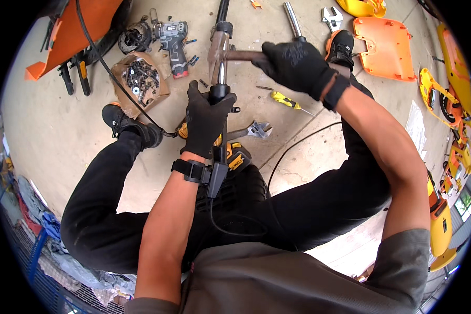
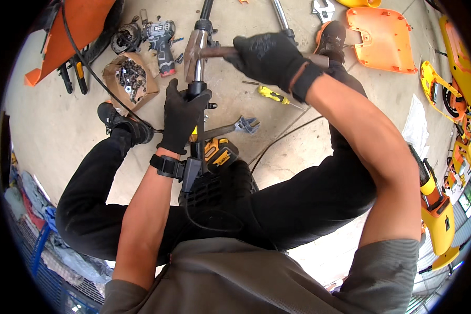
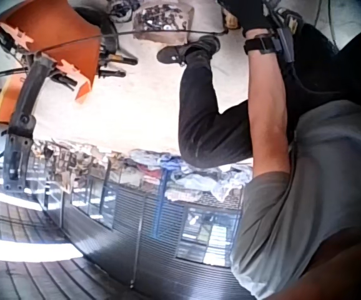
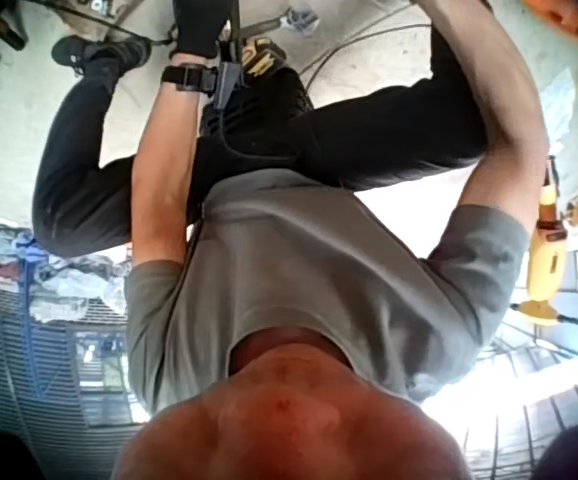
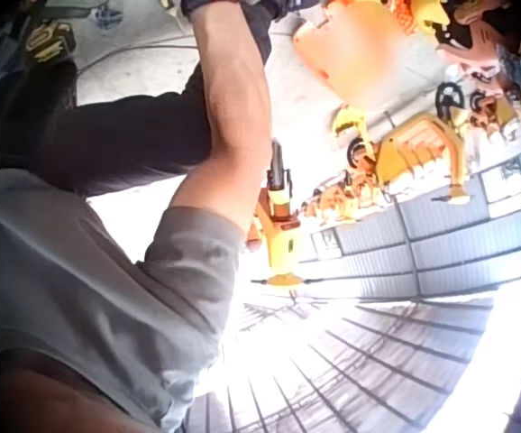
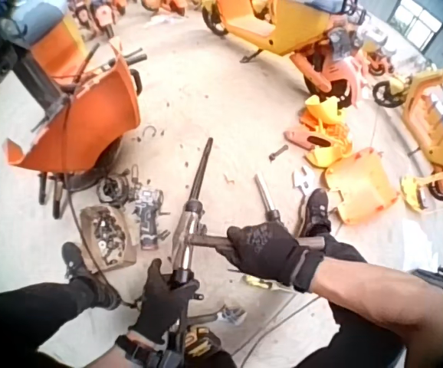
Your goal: The person removes internal components from motorcycle front forks by tapping a metal rod with a hammer, then picks up and examines a triple tree clamp.
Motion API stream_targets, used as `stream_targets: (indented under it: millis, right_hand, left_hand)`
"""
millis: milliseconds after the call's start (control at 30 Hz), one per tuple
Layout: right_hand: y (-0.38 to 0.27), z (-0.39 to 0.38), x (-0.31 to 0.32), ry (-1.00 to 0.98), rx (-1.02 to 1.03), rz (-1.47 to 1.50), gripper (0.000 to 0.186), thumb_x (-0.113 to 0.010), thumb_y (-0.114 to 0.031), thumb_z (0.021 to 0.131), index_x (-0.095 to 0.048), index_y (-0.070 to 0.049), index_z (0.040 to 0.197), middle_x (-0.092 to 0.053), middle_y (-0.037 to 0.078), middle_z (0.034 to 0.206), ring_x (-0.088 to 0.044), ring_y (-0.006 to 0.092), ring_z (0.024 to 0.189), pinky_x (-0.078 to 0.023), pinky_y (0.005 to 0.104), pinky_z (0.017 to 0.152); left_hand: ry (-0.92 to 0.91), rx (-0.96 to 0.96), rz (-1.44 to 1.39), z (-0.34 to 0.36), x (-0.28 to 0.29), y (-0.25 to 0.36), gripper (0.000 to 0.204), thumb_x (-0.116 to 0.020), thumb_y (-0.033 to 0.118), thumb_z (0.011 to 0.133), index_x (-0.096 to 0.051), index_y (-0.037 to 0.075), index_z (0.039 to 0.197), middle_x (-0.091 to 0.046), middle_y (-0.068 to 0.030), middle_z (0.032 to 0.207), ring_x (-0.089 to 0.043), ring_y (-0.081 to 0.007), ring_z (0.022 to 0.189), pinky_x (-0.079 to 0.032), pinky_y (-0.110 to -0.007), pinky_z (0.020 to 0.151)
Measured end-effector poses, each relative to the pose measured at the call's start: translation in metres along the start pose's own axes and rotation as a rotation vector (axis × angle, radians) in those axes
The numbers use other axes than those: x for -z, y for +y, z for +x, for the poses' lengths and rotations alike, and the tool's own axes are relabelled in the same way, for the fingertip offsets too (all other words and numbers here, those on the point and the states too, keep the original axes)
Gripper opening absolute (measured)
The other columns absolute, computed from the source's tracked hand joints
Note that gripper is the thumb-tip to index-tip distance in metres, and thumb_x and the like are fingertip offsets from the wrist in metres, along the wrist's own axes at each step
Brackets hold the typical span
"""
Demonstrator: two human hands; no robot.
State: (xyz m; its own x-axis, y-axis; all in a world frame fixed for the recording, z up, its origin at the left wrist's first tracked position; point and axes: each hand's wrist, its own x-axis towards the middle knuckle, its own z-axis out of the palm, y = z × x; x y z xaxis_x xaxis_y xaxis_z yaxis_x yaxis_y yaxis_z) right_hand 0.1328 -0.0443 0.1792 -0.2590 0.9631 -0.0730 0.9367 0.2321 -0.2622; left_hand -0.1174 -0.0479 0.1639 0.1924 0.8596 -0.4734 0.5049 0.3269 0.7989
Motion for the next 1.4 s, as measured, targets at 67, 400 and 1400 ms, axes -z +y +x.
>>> stream_targets:
  millis: [67,400,1400]
  right_hand:
    - [-0.015,-0.013,0.006,-0.037,0.107,0.041,0.031,-0.058,-0.041,0.097,-0.059,-0.011,0.091,-0.062,0.013,0.062,-0.065,0.0343,0.058,-0.052,0.0455,0.058]
    - [0.013,0.015,-0.004,0.095,0.042,-0.024,0.033,-0.057,-0.042,0.097,-0.064,-0.012,0.085,-0.061,0.011,0.058,-0.064,0.0322,0.054,-0.052,0.0440,0.052]
    - [-0.017,0.020,0.006,-0.031,0.017,0.026,0.035,-0.059,-0.040,0.095,-0.064,-0.008,0.083,-0.064,0.014,0.061,-0.066,0.0328,0.058,-0.052,0.0453,0.055]
  left_hand:
    - [0.049,-0.082,0.040,-0.004,-0.001,0.003,0.091,-0.081,0.019,0.077,-0.027,-0.020,0.138,-0.069,-0.0162,0.090,-0.067,-0.0201,0.075,-0.054,-0.030,0.067]
    - [0.003,-0.002,-0.097,-0.002,-0.001,-0.009,0.087,-0.081,0.019,0.080,-0.031,-0.020,0.139,-0.069,-0.0181,0.091,-0.067,-0.0165,0.072,-0.054,-0.028,0.060]
    - [-0.003,0.018,0.048,-0.008,0.009,-0.005,0.067,-0.081,0.023,0.078,-0.048,-0.012,0.125,-0.069,-0.0136,0.089,-0.067,-0.0174,0.075,-0.054,-0.030,0.067]
